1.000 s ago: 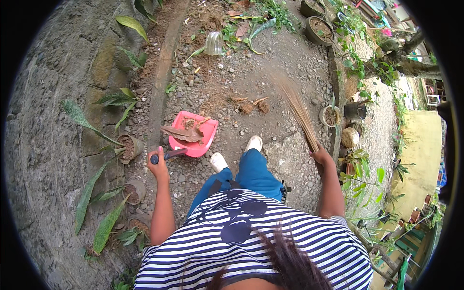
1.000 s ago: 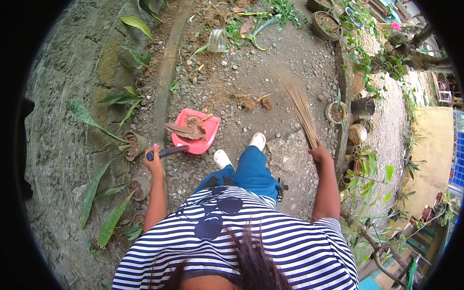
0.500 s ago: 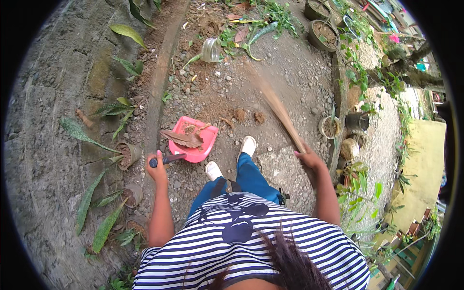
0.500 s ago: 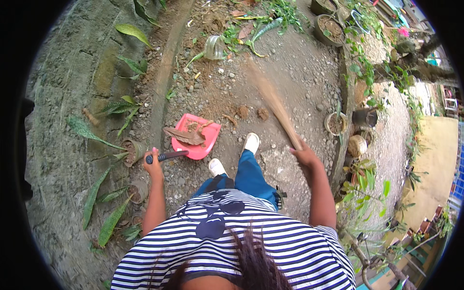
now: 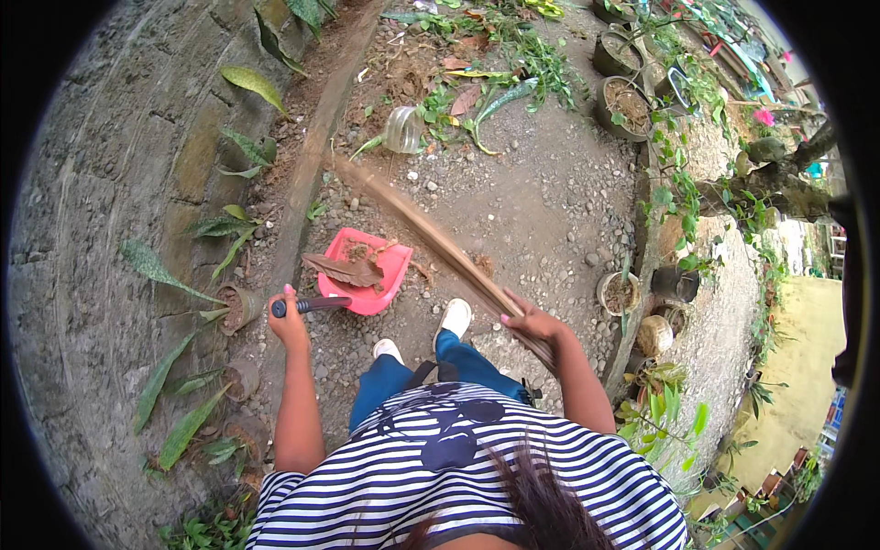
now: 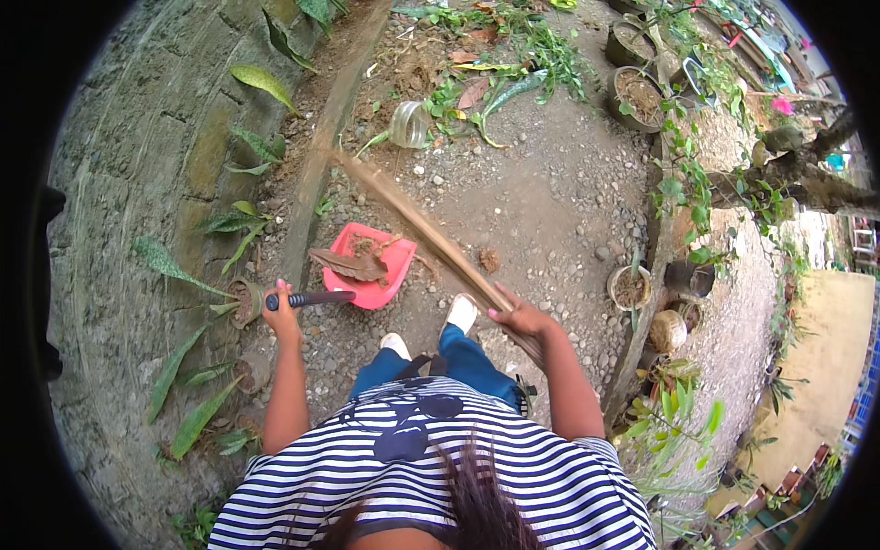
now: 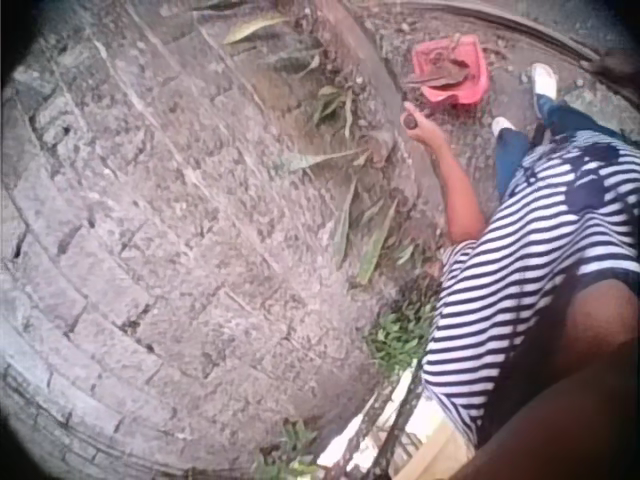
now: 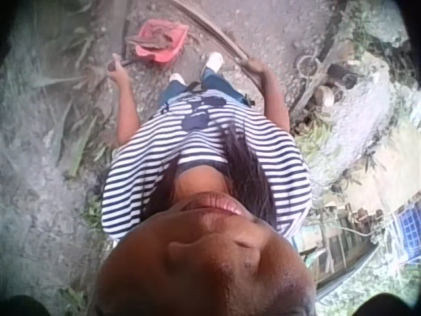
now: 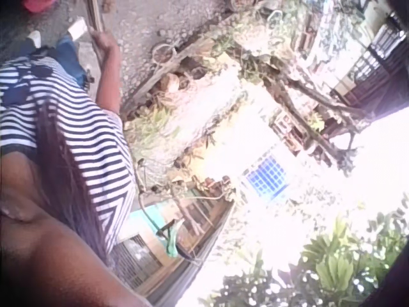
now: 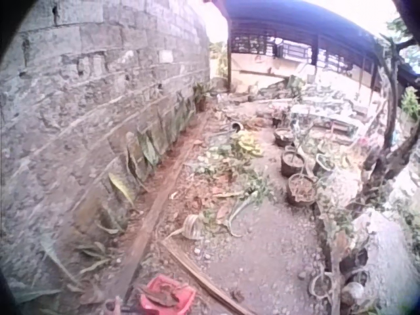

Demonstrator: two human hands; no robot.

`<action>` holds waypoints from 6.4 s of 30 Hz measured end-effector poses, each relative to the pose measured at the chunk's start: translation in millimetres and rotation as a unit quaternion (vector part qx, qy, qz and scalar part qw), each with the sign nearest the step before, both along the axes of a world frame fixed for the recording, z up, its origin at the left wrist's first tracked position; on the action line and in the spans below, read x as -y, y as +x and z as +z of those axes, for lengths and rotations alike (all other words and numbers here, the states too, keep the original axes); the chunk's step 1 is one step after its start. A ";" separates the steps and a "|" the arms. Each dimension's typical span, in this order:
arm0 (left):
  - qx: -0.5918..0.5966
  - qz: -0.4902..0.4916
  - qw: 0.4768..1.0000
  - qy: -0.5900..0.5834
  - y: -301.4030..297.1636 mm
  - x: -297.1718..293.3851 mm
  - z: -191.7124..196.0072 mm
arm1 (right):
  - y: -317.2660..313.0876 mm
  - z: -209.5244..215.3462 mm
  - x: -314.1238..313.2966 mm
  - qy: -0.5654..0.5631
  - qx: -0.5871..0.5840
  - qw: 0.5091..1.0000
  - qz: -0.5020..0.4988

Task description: The person sweeps dry leaves and plant debris from a garden path using a broom and a pink dustpan. They gather the debris into piles, sweep it into the dustpan, and transfer the collected material into a blue bucket. The person also picks up larger leaves by hand and places them into the bucket.

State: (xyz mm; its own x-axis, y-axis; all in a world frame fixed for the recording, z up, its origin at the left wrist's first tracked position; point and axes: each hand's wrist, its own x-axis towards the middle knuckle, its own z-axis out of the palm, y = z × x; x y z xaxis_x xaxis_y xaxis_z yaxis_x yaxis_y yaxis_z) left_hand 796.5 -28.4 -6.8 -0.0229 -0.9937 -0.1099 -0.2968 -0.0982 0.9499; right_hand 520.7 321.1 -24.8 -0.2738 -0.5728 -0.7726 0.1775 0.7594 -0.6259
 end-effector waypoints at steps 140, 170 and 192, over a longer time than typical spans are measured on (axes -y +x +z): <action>0.124 -0.011 0.840 0.528 -514.8 68.1 -29.5 | -817.1 118.5 570.2 0.268 -0.391 0.602 0.643; 0.201 -0.449 0.748 0.447 -726.3 172.8 -26.3 | -863.4 113.9 588.1 0.320 -0.346 0.636 0.611; 0.611 -0.446 0.646 0.105 -747.2 358.9 -481.5 | -909.4 85.0 512.0 0.569 -0.171 0.663 0.456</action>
